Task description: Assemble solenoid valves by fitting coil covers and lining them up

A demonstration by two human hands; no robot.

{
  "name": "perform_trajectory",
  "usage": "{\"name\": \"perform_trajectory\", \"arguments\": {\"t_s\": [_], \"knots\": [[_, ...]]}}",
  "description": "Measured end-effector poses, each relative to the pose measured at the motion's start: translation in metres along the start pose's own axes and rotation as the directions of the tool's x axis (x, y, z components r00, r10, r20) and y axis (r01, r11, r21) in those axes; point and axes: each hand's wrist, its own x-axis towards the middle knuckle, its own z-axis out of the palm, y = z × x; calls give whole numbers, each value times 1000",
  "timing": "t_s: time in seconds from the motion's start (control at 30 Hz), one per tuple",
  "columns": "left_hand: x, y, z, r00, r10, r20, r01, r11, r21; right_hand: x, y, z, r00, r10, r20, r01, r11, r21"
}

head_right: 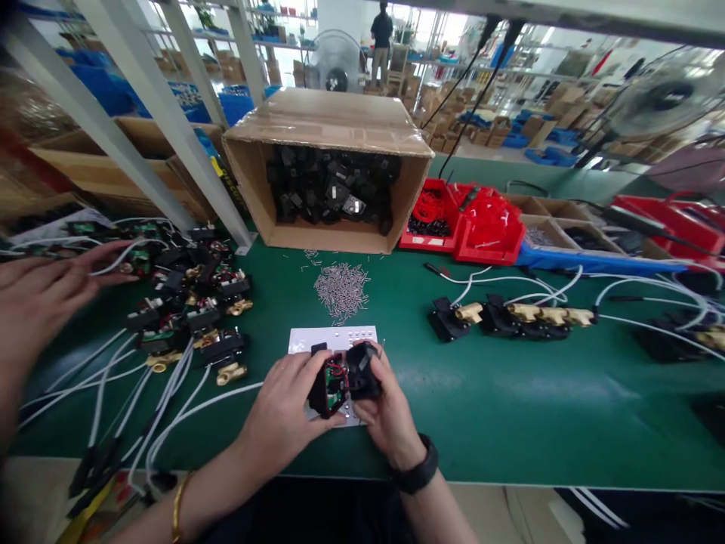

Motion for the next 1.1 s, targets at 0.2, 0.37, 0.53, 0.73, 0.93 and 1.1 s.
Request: {"name": "perform_trajectory", "arguments": {"t_s": [0.2, 0.37, 0.53, 0.73, 0.93, 1.1], "knots": [[7, 6, -4, 997, -55, 57, 46, 989, 140, -1, 5, 2, 934, -280, 223, 358, 745, -563], [12, 3, -2, 999, -19, 50, 20, 1000, -21, 0, -3, 2, 912, -323, 251, 403, 604, -687], [15, 4, -1, 998, -13, 63, 19, 996, -84, 1, -8, -2, 989, -99, 113, 145, 835, -530], [16, 5, 0, 992, -65, 107, 65, 998, 2, -3, -8, -2, 977, -118, 175, 202, 771, -604], [18, 3, 2, 996, -54, 65, 64, 985, -159, -4, -5, 4, 907, -297, 300, 414, 490, -767], [21, -12, 18, 1000, -2, 25, 11, 929, -371, 2, -3, 5, 914, -351, 203, 365, 492, -791]]}}
